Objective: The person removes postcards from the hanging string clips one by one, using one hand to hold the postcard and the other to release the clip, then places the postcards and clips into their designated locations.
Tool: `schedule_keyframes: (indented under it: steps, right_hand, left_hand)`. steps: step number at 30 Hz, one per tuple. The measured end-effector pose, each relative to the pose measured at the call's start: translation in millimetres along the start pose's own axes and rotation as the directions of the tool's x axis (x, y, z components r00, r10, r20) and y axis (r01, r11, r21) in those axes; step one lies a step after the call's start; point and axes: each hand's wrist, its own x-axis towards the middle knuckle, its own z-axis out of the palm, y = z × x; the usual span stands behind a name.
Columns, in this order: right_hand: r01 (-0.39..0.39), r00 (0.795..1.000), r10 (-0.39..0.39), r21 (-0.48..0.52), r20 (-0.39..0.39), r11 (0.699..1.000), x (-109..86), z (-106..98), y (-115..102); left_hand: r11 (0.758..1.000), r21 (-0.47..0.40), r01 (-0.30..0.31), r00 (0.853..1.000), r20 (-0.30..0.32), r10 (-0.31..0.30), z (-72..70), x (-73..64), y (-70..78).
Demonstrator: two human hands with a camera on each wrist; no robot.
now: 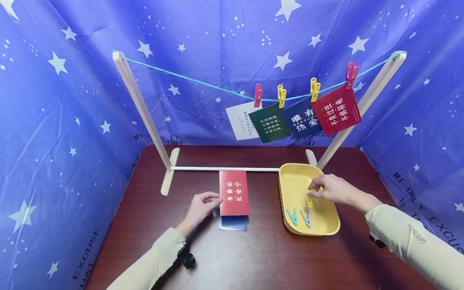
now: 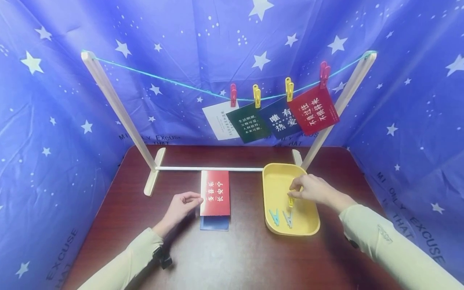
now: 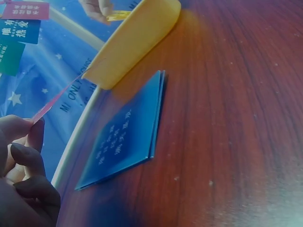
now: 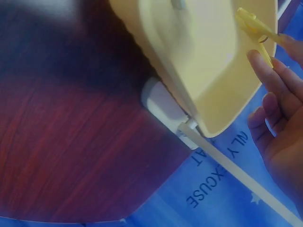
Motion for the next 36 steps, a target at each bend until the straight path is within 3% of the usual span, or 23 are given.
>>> schedule_keyframes:
  steps: [18, 29, 36]
  right_hand:
    - [-0.009, 0.999, 0.010, -0.013, 0.047, 1.000, -7.8, 17, 13]
    - [0.002, 0.997, -0.002, -0.002, 0.077, 1.000, -10.7, 20, 15]
    - [0.013, 0.997, -0.013, -0.005, 0.082, 1.000, -10.7, 20, 15]
  left_hand:
    - [0.994, 0.076, 0.082, 0.996, 0.030, -0.085, -2.0, -0.8, -18.0]
    - [0.988, 0.128, 0.090, 0.993, 0.064, -0.099, -3.6, -0.8, -25.1]
    - [0.983, 0.170, 0.065, 0.994, 0.078, -0.079, -3.2, -1.2, -25.2]
